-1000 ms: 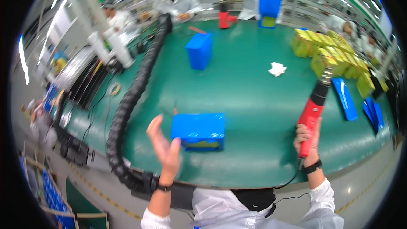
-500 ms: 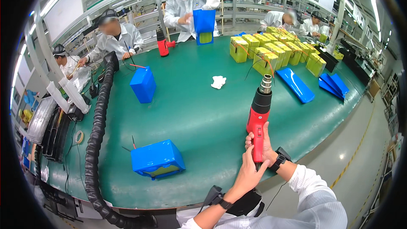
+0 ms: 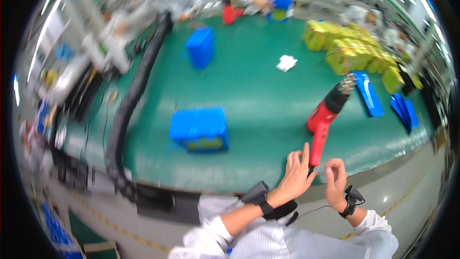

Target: Applying heat shrink wrap to battery packs using a heat gun and manual assembly.

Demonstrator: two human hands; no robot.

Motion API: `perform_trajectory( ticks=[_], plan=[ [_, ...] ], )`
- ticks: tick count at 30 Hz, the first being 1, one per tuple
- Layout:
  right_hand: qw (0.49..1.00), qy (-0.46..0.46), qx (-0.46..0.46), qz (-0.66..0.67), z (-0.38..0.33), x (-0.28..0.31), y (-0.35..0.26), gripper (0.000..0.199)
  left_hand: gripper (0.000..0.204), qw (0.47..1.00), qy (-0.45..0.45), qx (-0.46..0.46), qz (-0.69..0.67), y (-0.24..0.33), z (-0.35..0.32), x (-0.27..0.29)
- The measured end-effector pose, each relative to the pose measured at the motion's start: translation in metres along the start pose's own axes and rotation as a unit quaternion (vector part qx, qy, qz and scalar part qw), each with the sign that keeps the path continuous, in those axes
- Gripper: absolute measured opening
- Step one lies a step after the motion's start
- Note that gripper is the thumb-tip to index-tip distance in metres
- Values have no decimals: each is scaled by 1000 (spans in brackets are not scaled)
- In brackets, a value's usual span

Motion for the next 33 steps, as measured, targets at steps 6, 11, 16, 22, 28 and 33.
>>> perform_trajectory(
  ticks=[6,11,16,22,28,33],
  plan=[
    [838,-531,124,-8,-90,-30,-15,8,24,923,-130,236,-276,20,-97,181],
    [864,-460,-136,-154,-127,-20,51,9,20,872,3,487,-53,-13,-289,315],
    [778,-516,-337,-125,-141,41,199,8,62,750,-170,638,24,-12,-521,274],
    [834,-461,-282,-110,-135,17,130,10,121,593,-412,690,46,17,-657,142],
    [849,-450,-253,-112,-132,6,113,11,79,383,-459,788,147,118,-737,311],
    [858,-457,-222,-73,-127,-13,104,13,21,430,-164,877,143,122,-652,513]
  ],
)
Point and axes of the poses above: each hand's wrist, its own z-axis towards the middle knuckle, its own x-axis out of the back of the hand, y = z × x, the point moved 3 cm from there along z, towards the middle knuckle, and after that the axes turned 6 degrees about y, right-handed, at the moved point
